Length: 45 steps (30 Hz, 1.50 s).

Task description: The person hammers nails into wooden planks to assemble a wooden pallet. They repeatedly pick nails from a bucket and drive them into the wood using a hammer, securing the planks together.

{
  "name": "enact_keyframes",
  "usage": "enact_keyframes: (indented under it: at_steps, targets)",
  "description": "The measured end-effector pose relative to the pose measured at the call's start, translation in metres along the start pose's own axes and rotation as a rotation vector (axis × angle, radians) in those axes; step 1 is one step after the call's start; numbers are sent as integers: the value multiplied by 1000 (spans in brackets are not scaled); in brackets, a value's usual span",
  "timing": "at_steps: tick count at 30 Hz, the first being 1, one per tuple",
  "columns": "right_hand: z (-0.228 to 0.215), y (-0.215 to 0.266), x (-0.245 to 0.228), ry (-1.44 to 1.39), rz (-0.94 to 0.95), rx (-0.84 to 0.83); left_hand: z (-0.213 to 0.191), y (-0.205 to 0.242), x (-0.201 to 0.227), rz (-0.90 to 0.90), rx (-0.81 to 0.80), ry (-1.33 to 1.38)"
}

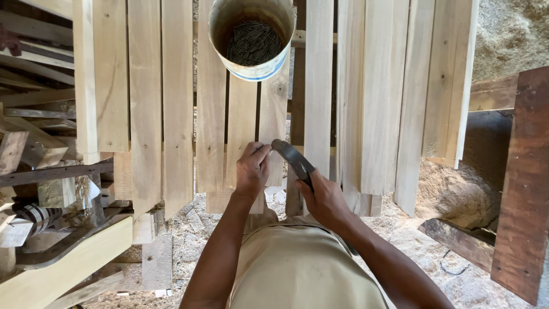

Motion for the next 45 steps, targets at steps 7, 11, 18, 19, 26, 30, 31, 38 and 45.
enact_keyframes:
  at_steps: [7,11,18,19,26,30,31,38,45]
  targets:
    - [-10,-3,-28,13,-164,59,2,1,-7,-38,-5,-67]
    - [8,-15,-9,116,87,-90,0,1,-2,61,17,-74]
    - [-21,14,-41,31,-340,135,-2,5,-3,10,18,-41]
    - [-17,6,-33,16,-266,104,-3,2,-3,21,34,-35]
    - [-6,-11,14,105,34,-32,0,-5,-3,23,30,-28]
    - [-36,19,35,129,111,8,-24,32,-1,-203,93,44]
    - [-47,19,40,131,125,46,-34,43,0,-251,128,30]
    - [-77,16,53,-25,133,112,-42,159,-54,-1196,328,403]
    - [-67,-6,54,-53,54,-52,-4,140,-88,-1292,354,745]
Point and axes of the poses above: each hand's wrist, its own y-axis away from the middle knuckle, its own z-axis out of the palm, x = y × z, the point moved 8 cm from there along -y, towards the middle knuckle, and after that the axes turned 10 degrees about x, right-handed, at the moved point
